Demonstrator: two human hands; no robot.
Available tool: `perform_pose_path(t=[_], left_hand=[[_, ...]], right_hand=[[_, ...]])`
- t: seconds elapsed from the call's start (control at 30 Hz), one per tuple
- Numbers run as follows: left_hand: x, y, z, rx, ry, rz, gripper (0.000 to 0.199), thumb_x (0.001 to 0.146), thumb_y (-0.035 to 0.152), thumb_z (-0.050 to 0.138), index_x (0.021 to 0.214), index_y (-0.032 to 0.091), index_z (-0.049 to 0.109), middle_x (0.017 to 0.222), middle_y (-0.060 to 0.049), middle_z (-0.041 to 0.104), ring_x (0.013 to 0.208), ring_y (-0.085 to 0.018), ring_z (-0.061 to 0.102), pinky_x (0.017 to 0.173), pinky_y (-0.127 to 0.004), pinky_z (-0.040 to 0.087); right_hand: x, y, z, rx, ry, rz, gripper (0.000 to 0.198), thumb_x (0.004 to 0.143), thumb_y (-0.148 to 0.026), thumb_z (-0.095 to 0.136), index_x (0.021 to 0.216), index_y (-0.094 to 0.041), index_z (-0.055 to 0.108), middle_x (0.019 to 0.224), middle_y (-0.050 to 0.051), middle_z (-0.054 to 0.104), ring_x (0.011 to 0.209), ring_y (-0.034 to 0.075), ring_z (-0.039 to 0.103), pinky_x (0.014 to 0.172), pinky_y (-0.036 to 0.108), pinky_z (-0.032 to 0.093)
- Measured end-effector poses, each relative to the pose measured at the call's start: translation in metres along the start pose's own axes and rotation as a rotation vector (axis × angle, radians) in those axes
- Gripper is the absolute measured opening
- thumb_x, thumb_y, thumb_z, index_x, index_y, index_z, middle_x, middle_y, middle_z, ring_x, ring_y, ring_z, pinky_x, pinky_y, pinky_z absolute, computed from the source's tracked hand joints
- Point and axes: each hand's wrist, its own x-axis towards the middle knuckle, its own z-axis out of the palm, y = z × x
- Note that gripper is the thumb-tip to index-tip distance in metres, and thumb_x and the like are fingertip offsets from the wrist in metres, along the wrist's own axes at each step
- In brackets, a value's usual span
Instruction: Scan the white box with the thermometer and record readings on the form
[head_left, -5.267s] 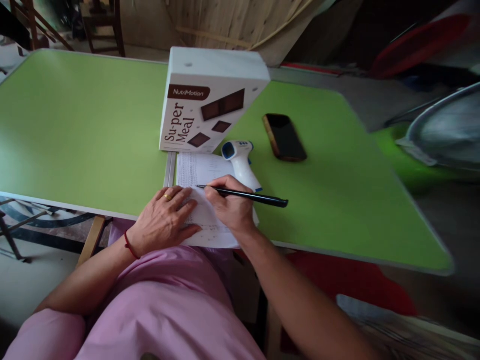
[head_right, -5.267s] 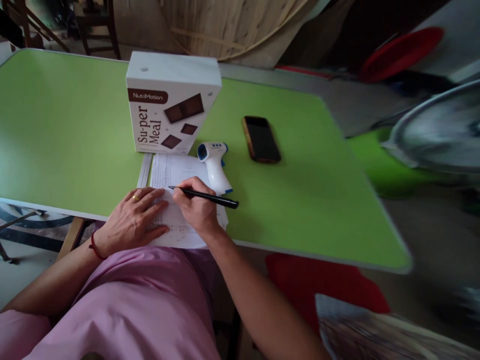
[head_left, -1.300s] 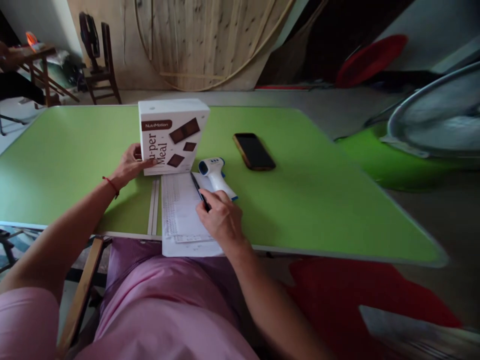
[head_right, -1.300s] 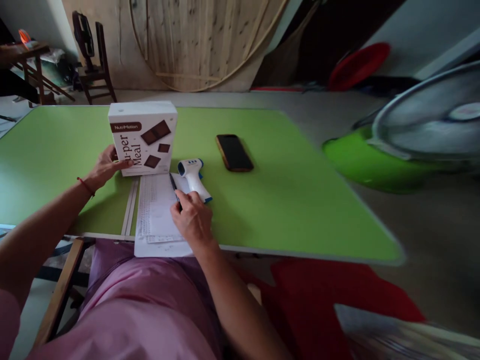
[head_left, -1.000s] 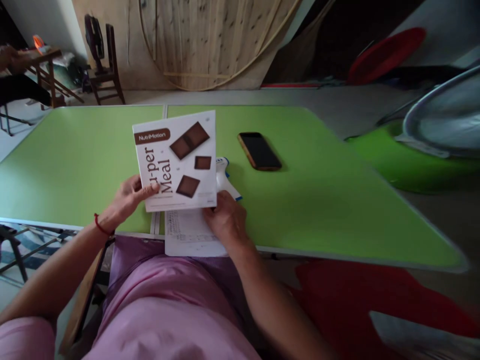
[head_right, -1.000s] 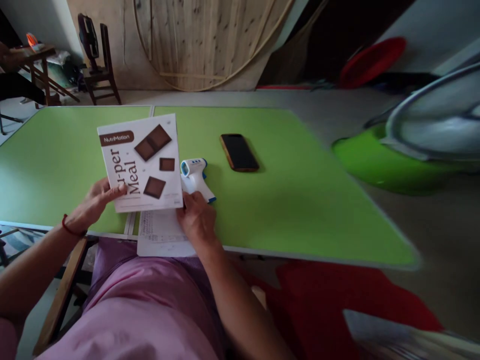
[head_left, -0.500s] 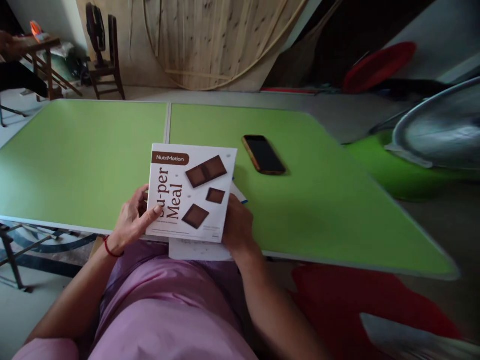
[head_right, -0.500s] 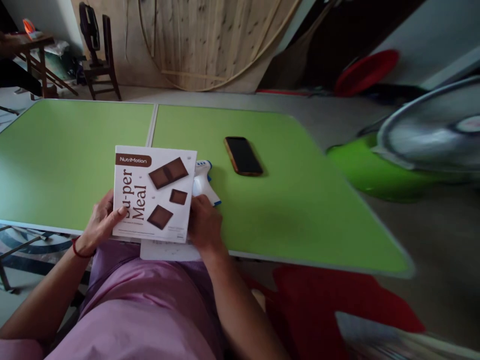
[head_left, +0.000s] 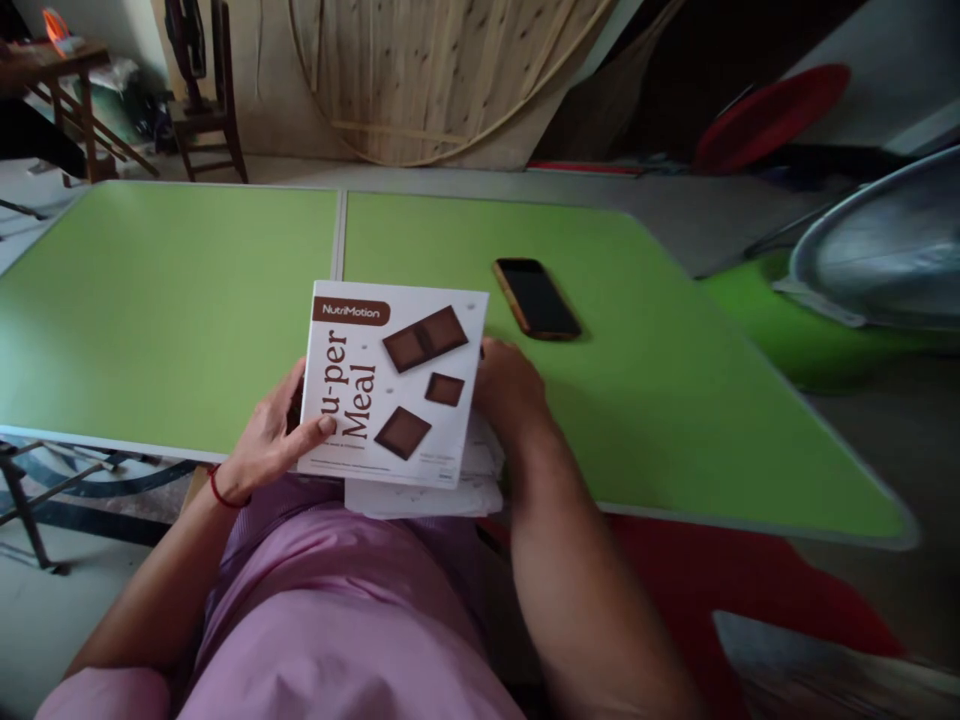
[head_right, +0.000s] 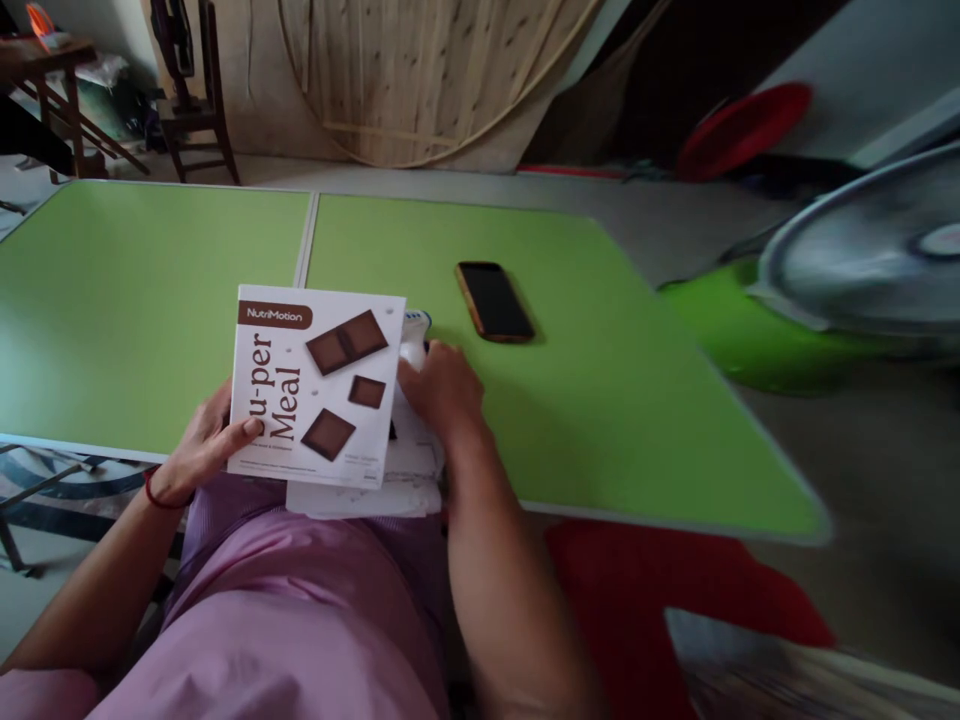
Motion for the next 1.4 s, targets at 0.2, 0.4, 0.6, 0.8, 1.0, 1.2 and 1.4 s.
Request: perform_pose_path(t=[0.2,0.4,0.6,0.8,1.0,1.2,1.4], left_hand=[[0.0,0.0,-0.001,-0.003,0.002,-0.029,0.072,0.091,0.062,0.071,0.146,0.018,0.057,0.137,-0.015,0.07,0.122,-0.037,0.066,0.102,-0.048,0.054],[0.0,-0.002,-0.002,0.0,0.022,-0.047,0.068,0.091,0.061,0.072,0.142,0.019,0.059,0.139,-0.015,0.069,0.124,-0.037,0.065,0.103,-0.049,0.053],[-0.001,-0.002,-0.001,-0.041,0.033,-0.057,0.066,0.089,0.059,0.076,0.138,0.019,0.058,0.136,-0.015,0.07,0.119,-0.035,0.068,0.097,-0.046,0.058],[-0.001,0.003,-0.001,-0.061,0.032,-0.048,0.061,0.089,0.056,0.076,0.136,0.021,0.06,0.136,-0.015,0.07,0.121,-0.036,0.067,0.1,-0.05,0.057],[0.0,0.004,-0.001,-0.055,0.022,-0.054,0.058,0.091,0.059,0.075,0.132,0.019,0.063,0.134,-0.014,0.071,0.119,-0.034,0.067,0.1,-0.048,0.056],[0.0,0.002,-0.001,-0.053,0.011,-0.057,0.061,0.091,0.06,0.074,0.135,0.019,0.063,0.134,-0.014,0.071,0.12,-0.034,0.066,0.1,-0.047,0.056],[0.0,0.003,-0.001,-0.063,0.017,-0.064,0.06,0.091,0.06,0.074,0.133,0.02,0.065,0.13,-0.013,0.073,0.117,-0.034,0.067,0.097,-0.047,0.058]], right_hand=[[-0.06,-0.035,-0.037,1.01,0.319,0.014,0.03,0.069,-0.045,0.073,0.089,-0.025,0.063,0.076,0.0,0.06,0.066,0.018,0.054,0.062,0.034,0.046],[-0.127,-0.074,-0.057,1.51,-0.284,0.004,0.04,0.072,-0.047,0.077,0.105,-0.025,0.069,0.071,-0.001,0.058,0.059,0.015,0.049,0.053,0.031,0.041],[-0.129,-0.067,-0.04,1.381,-0.406,0.012,0.041,0.083,-0.054,0.075,0.106,-0.021,0.069,0.076,0.0,0.061,0.067,0.016,0.054,0.061,0.033,0.043],[-0.124,-0.064,-0.036,1.423,-0.395,0.037,0.036,0.08,-0.055,0.078,0.093,-0.022,0.069,0.073,0.001,0.059,0.063,0.016,0.05,0.054,0.031,0.04],[-0.122,-0.068,-0.038,1.459,-0.4,0.04,0.036,0.076,-0.055,0.082,0.086,-0.021,0.071,0.071,0.0,0.058,0.062,0.014,0.049,0.052,0.028,0.039],[-0.121,-0.072,-0.043,1.463,-0.434,0.105,0.047,0.069,-0.059,0.085,0.088,-0.02,0.069,0.066,-0.002,0.055,0.054,0.011,0.048,0.046,0.026,0.038],[-0.119,-0.066,-0.041,1.476,-0.505,0.081,0.049,0.075,-0.06,0.084,0.097,-0.02,0.069,0.071,-0.003,0.057,0.053,0.011,0.051,0.044,0.025,0.042]])
